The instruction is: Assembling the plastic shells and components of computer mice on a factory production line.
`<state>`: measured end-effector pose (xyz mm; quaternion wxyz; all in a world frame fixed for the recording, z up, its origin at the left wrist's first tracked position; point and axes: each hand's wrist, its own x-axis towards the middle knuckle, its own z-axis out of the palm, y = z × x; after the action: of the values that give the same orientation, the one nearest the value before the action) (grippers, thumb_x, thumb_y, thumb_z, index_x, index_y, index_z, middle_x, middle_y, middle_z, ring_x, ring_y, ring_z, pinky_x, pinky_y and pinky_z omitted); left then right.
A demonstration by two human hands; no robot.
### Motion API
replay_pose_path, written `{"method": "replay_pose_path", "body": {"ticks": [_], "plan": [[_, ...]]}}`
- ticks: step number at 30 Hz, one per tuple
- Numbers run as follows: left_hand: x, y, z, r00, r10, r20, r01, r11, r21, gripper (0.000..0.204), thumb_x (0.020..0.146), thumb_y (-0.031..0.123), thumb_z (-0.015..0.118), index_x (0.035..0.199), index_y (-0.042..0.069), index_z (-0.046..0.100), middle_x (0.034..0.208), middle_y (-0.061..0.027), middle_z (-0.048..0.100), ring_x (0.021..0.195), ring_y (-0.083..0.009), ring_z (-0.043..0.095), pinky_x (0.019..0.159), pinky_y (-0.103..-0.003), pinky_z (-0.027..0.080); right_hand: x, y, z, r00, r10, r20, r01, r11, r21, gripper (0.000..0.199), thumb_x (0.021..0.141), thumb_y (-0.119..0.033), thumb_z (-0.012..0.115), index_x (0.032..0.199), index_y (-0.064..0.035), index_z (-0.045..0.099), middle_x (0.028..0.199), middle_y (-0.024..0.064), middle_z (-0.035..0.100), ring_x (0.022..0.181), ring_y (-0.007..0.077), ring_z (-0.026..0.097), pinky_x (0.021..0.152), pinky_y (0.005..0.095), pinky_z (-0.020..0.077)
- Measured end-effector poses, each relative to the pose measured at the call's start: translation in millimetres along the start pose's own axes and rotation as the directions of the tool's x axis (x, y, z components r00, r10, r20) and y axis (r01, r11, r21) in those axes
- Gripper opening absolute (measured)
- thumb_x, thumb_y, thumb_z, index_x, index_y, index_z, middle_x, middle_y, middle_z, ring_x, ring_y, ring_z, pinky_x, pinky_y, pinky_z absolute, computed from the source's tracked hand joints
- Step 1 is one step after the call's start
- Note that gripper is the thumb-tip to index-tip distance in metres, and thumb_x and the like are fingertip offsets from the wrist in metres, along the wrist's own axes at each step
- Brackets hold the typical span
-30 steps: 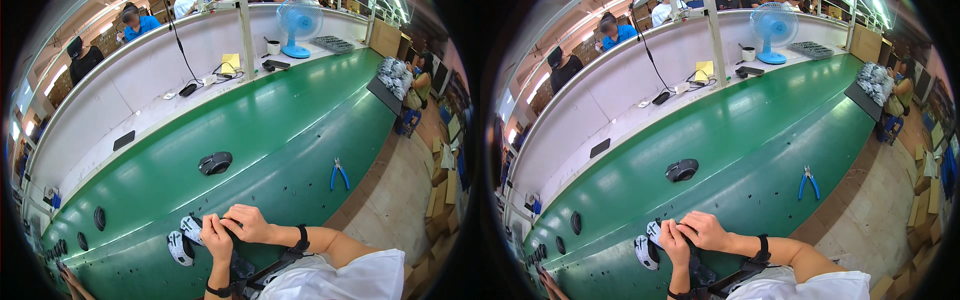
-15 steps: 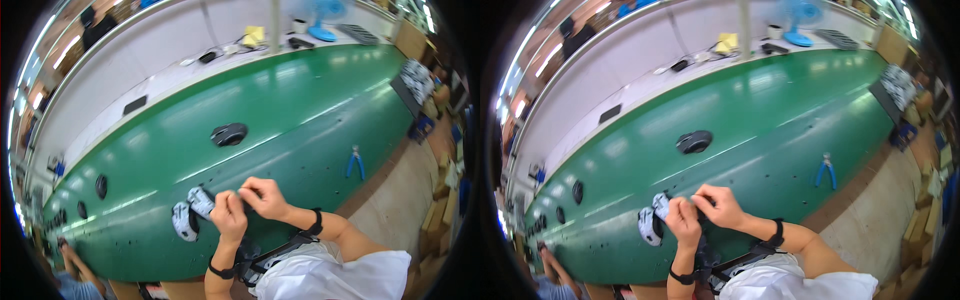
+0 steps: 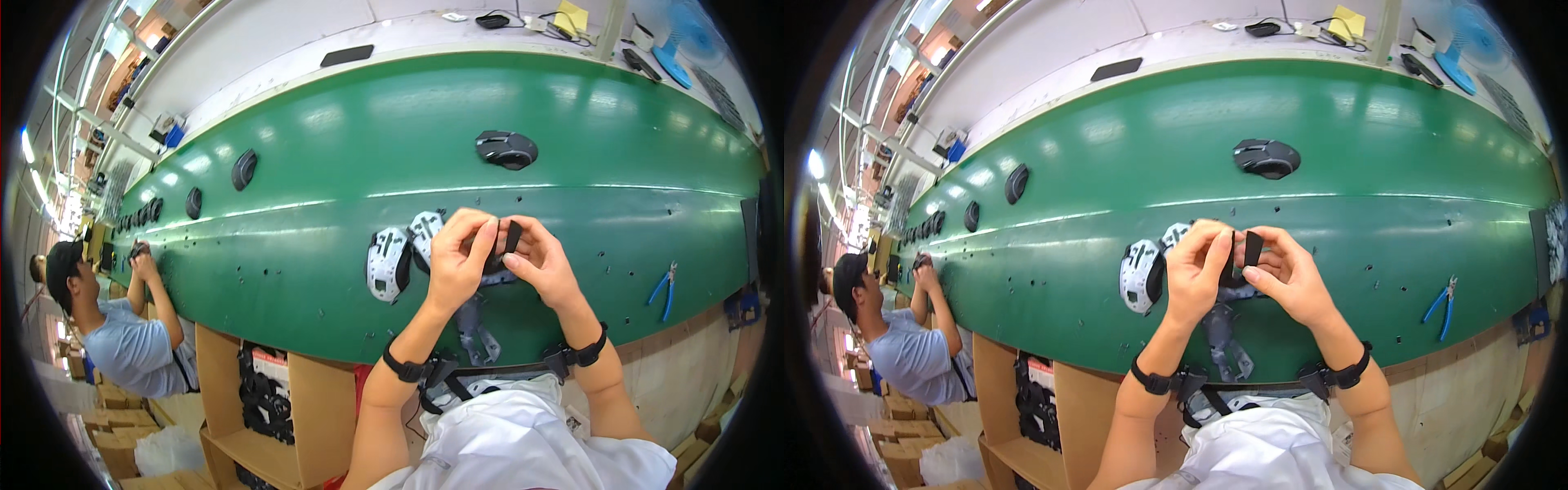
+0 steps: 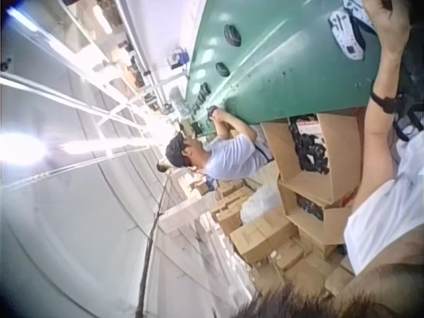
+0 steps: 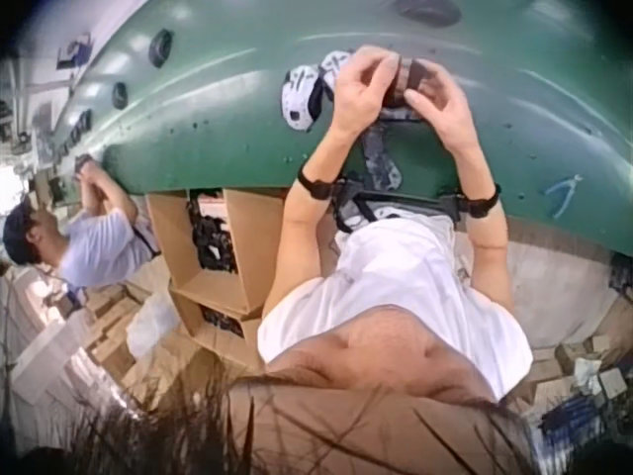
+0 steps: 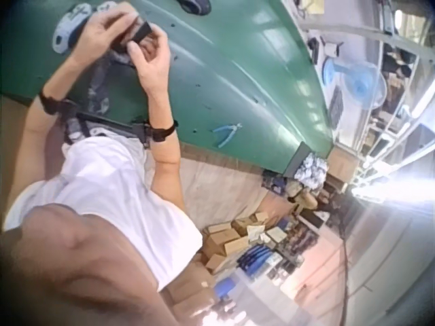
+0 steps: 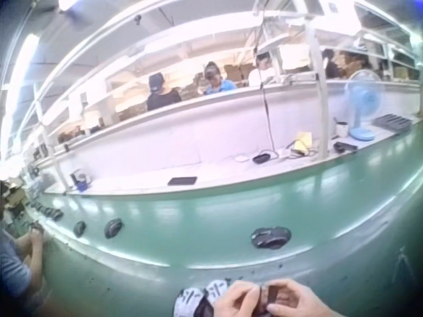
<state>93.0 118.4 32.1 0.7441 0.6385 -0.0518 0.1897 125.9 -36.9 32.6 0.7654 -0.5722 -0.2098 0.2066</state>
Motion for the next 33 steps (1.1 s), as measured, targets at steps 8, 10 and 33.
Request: {"method": "replay_pose_path", "body": {"ticks": [8,10,33], "plan": [[14.5,16.7,-65.8,0.982,0.084,-0.168,0.116,0.433,0.894,0.053,0.083,0.04,0.068,0.117,0.001,0.059,0.112,-0.0169,0.059,0.11,-0.0324,0.053,0.092,-0.046,0.041,2.3,-0.5,-18.4,0.979,-0.045,-0.201,0.112,0.935,0.335,0.014,0.095,-0.015,0.055,0.106,-0.0059,0.054,0.094,0.0002,0.059,0.083,0.0068,0.058,0.072,0.022,0.0467],[5.0,12.2,-65.8,0.985,-0.022,-0.171,0.172,0.218,0.961,0.064,0.079,0.049,0.067,0.118,0.0,0.057,0.115,-0.0185,0.058,0.116,-0.0348,0.048,0.097,-0.052,0.034,3.9,-0.5,-21.6,0.977,-0.008,-0.215,0.087,0.929,0.36,0.015,0.096,-0.016,0.054,0.108,-0.0064,0.054,0.094,0.0001,0.06,0.081,0.0064,0.059,0.07,0.022,0.0476],[14.1,3.1,-29.1,0.984,-0.104,-0.144,0.095,0.993,-0.066,0.025,0.089,0.018,0.067,0.097,0.005,0.047,0.078,0.0016,0.055,0.068,-0.0049,0.05,0.062,-0.021,0.042,-9.4,14.1,-13.3,0.998,-0.056,-0.003,0.054,0.949,0.311,0.024,0.091,-0.013,0.061,0.113,-0.0018,0.056,0.097,0.0028,0.061,0.087,0.0091,0.058,0.08,0.0232,0.0453]]}}
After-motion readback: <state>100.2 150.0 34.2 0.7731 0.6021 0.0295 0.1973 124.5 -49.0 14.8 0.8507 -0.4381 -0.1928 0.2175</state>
